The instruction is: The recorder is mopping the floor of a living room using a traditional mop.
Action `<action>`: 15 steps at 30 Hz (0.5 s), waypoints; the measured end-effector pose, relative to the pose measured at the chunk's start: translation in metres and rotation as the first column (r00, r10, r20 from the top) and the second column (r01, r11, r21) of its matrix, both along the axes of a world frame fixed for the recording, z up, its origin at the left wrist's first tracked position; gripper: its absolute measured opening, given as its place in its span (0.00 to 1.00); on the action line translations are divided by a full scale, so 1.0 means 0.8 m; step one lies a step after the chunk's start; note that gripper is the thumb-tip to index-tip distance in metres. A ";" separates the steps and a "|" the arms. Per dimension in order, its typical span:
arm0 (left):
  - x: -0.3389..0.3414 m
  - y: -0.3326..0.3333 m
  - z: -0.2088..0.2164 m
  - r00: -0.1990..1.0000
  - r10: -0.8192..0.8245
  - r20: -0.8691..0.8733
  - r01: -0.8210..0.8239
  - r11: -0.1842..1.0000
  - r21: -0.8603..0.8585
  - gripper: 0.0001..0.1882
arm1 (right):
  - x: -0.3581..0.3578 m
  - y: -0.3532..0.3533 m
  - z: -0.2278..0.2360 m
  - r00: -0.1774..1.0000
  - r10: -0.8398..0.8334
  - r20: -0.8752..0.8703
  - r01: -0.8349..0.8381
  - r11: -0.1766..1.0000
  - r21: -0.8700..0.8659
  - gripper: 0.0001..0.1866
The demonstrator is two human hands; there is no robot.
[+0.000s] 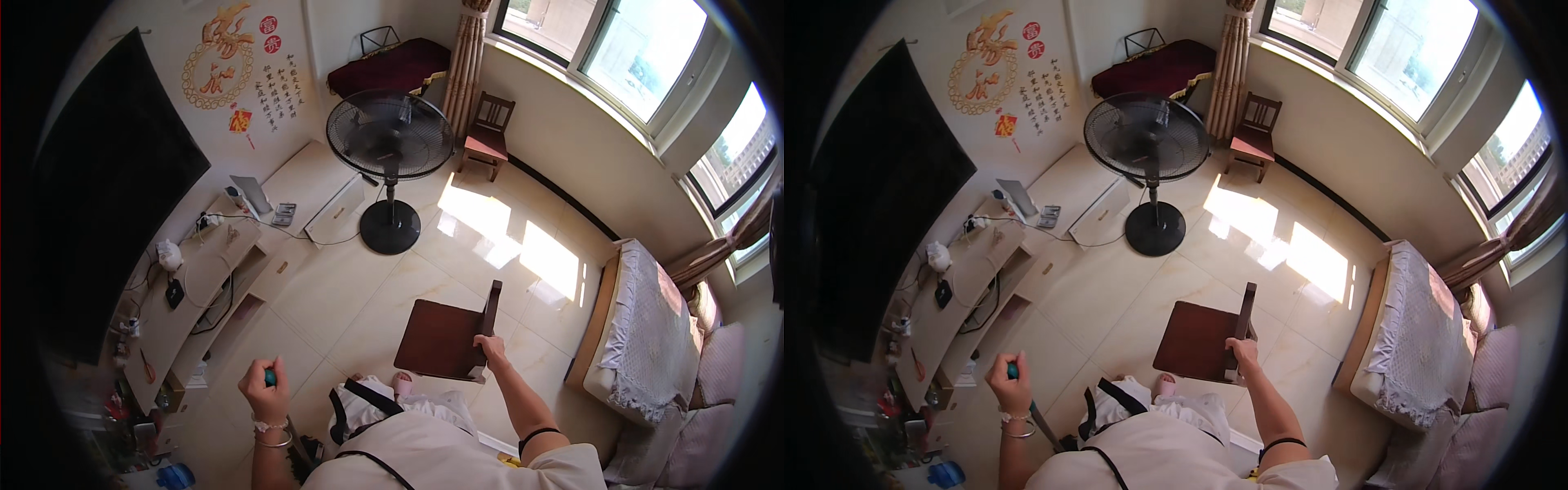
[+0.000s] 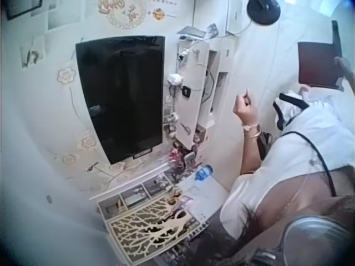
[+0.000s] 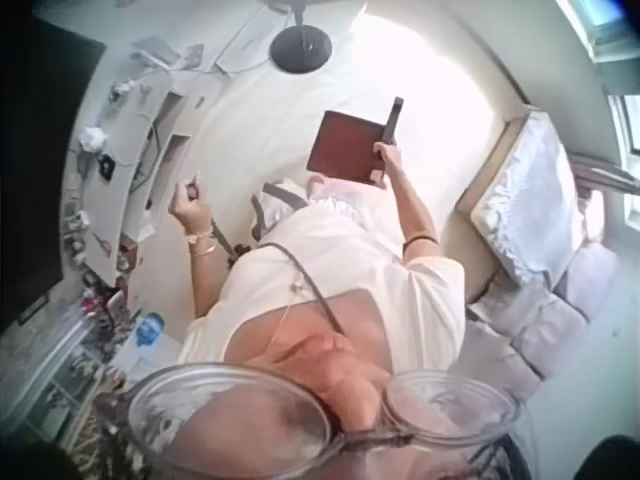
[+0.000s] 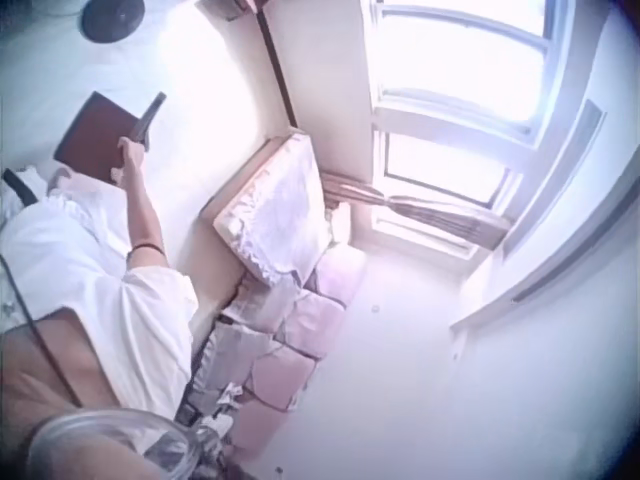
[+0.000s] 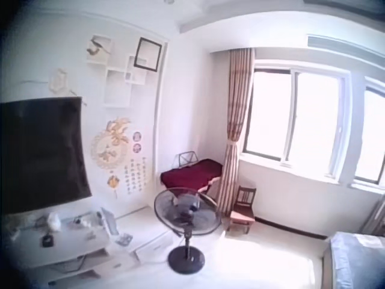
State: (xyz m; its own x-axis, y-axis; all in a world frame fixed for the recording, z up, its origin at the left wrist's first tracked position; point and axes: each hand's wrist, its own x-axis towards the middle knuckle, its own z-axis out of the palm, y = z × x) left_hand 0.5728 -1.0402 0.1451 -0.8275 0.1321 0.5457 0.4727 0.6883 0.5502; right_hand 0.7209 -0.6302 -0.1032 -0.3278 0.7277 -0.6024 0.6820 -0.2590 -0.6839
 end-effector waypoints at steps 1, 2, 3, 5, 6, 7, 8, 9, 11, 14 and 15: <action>-0.004 0.029 -0.014 0.986 -0.085 0.146 0.073 0.993 0.090 0.10 | 0.002 0.025 0.009 0.999 -0.036 0.019 0.037 0.999 -0.019 0.08; -0.009 0.052 -0.029 0.941 -0.182 0.284 0.131 0.973 0.188 0.10 | 0.009 0.049 0.014 0.998 -0.066 0.020 0.067 0.997 -0.034 0.08; -0.018 0.070 -0.045 0.937 -0.189 0.294 0.140 0.973 0.181 0.10 | 0.017 0.073 0.015 0.995 -0.094 0.023 0.095 0.994 -0.049 0.08; -0.036 0.112 -0.072 0.740 -0.307 0.599 0.159 0.944 0.288 0.12 | 0.044 0.126 0.001 0.984 -0.179 0.012 0.180 0.984 -0.018 0.08; -0.049 0.132 -0.085 0.731 -0.312 0.607 0.162 0.943 0.289 0.12 | 0.058 0.150 -0.007 0.981 -0.193 0.037 0.193 0.981 -0.007 0.13; -0.064 0.150 -0.100 0.746 -0.304 0.593 0.172 0.948 0.269 0.13 | 0.064 0.165 -0.004 0.980 -0.194 0.052 0.194 0.981 -0.006 0.13; -0.077 0.165 -0.112 0.761 -0.295 0.578 0.179 0.952 0.249 0.14 | 0.068 0.178 0.003 0.971 -0.238 0.035 0.239 0.971 -0.014 0.11; -0.089 0.180 -0.121 0.752 -0.292 0.590 0.173 0.953 0.251 0.14 | 0.072 0.192 0.010 0.959 -0.282 0.018 0.282 0.959 -0.020 0.08; -0.121 0.214 -0.133 0.819 -0.225 0.528 0.192 0.974 0.117 0.15 | 0.077 0.224 0.026 0.947 -0.316 0.066 0.316 0.949 -0.005 0.08; -0.162 0.258 -0.174 0.839 -0.163 0.519 0.159 0.986 0.054 0.15 | 0.085 0.287 0.031 0.926 -0.353 0.136 0.353 0.935 0.024 0.11; -0.166 0.274 -0.181 0.850 -0.104 0.517 0.137 0.990 -0.025 0.15 | 0.078 0.301 0.052 0.911 -0.363 0.197 0.358 0.932 0.059 0.12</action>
